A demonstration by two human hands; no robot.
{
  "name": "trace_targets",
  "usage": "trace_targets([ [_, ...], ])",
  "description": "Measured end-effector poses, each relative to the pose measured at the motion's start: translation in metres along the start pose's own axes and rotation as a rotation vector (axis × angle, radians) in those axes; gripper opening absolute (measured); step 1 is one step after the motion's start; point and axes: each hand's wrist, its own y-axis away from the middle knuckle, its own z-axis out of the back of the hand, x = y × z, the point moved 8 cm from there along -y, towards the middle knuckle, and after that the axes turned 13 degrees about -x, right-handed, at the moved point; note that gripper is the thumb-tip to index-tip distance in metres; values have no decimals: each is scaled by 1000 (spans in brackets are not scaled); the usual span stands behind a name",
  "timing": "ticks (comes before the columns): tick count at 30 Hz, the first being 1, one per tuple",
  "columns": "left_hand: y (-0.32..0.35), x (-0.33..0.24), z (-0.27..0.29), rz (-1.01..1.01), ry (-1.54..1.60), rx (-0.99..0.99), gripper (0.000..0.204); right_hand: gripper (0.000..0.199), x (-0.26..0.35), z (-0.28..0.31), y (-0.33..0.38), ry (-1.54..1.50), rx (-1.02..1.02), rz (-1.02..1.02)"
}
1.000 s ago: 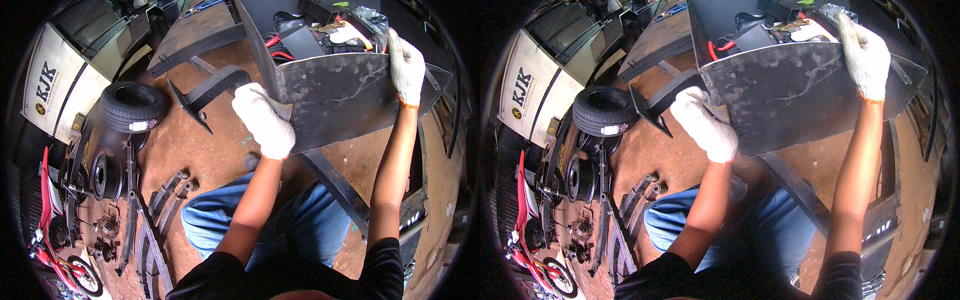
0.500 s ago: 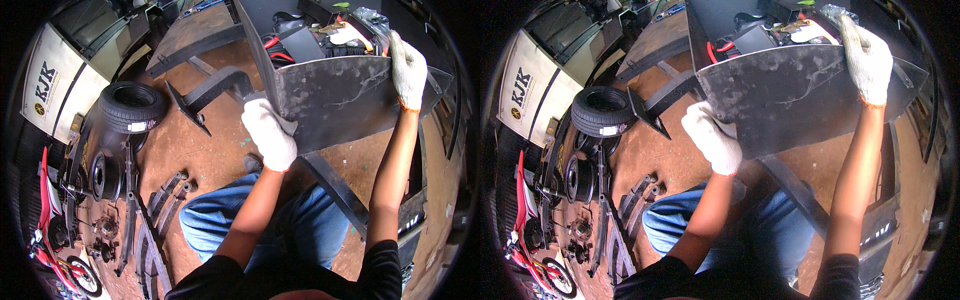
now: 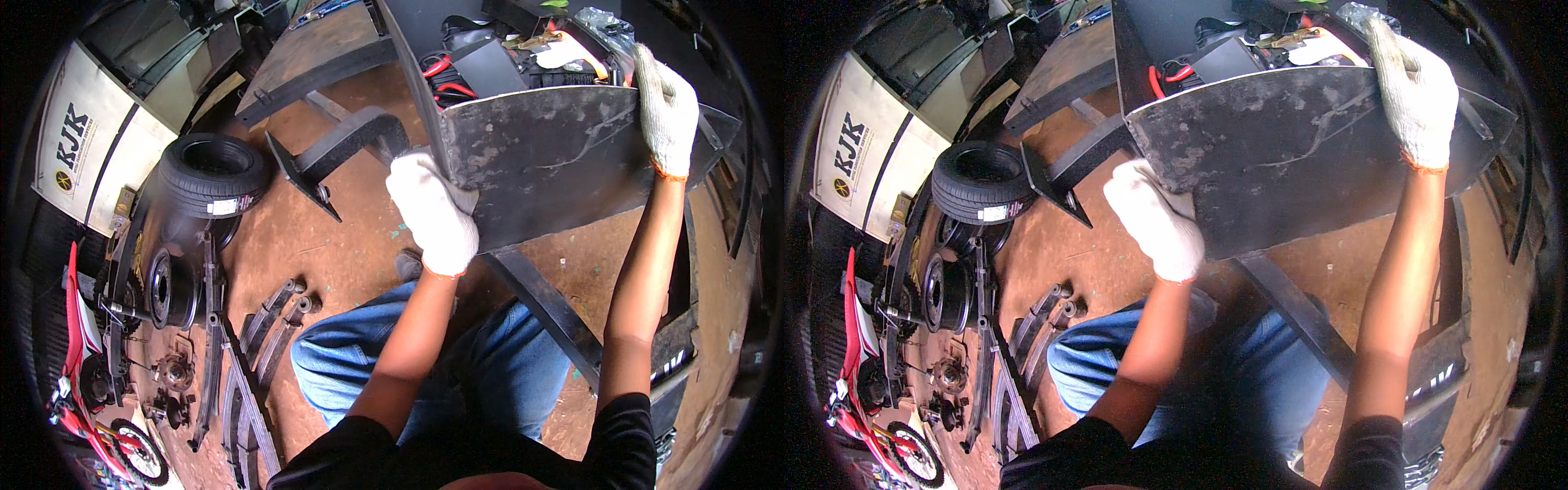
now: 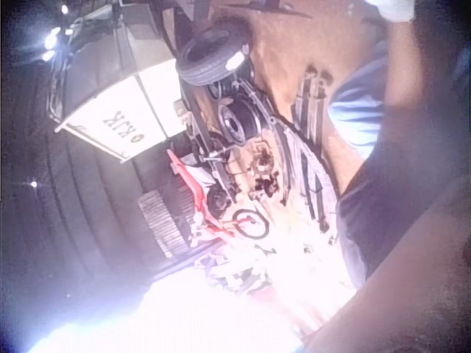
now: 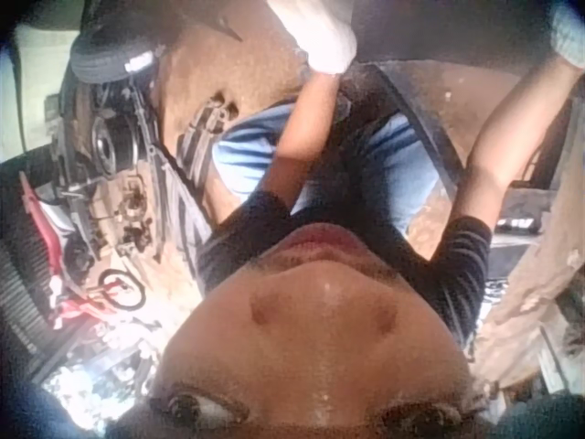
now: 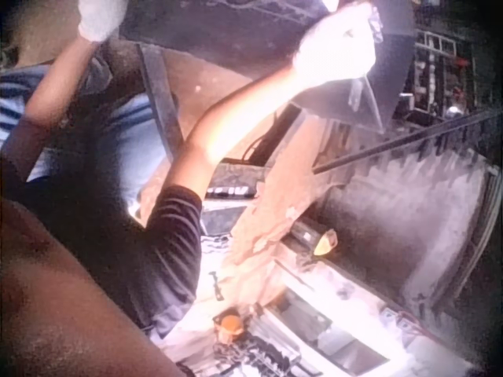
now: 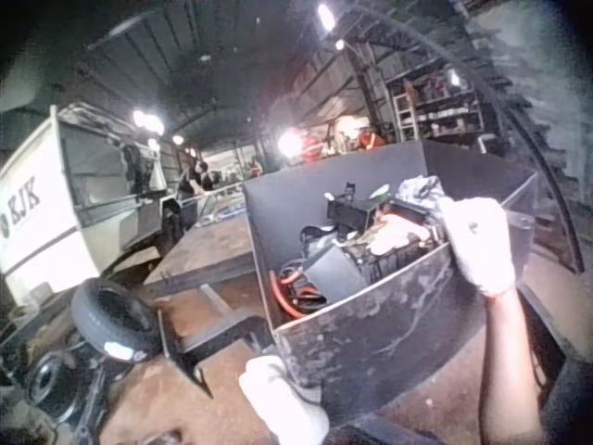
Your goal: The person sands a large black metal piece using a sanding block. They hold the piece with one hand and sand the surface with the other, repeatedly rubbing the sanding block across the metal. The person occasionally repositions the piece and continues sanding different areas.
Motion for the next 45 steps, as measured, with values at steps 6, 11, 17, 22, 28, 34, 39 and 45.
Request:
trace_targets([
  [6,85,99,15,358,312,-131,17,30,13,-2,3,-60,-87,43],
  [11,7,17,8,87,74,-44,13,32,-26,-3,1,-7,45,-102],
  [17,71,94,15,421,434,-154,16,30,2,-4,4,-18,-18,-18],
  [22,32,45,13,-39,-107,-39,22,31,0,-1,4,-8,-32,-1],
  [28,21,37,12,47,-116,-79,26,32,7,0,4,18,-32,-3],
  [34,54,68,13,51,28,-54,19,32,1,0,2,15,-7,-27],
  [39,-2,3,9,-126,-112,-41,17,32,12,-9,8,-6,4,-16],
  [45,85,102,26,427,298,-213,18,32,20,-5,6,-41,-57,10],
])
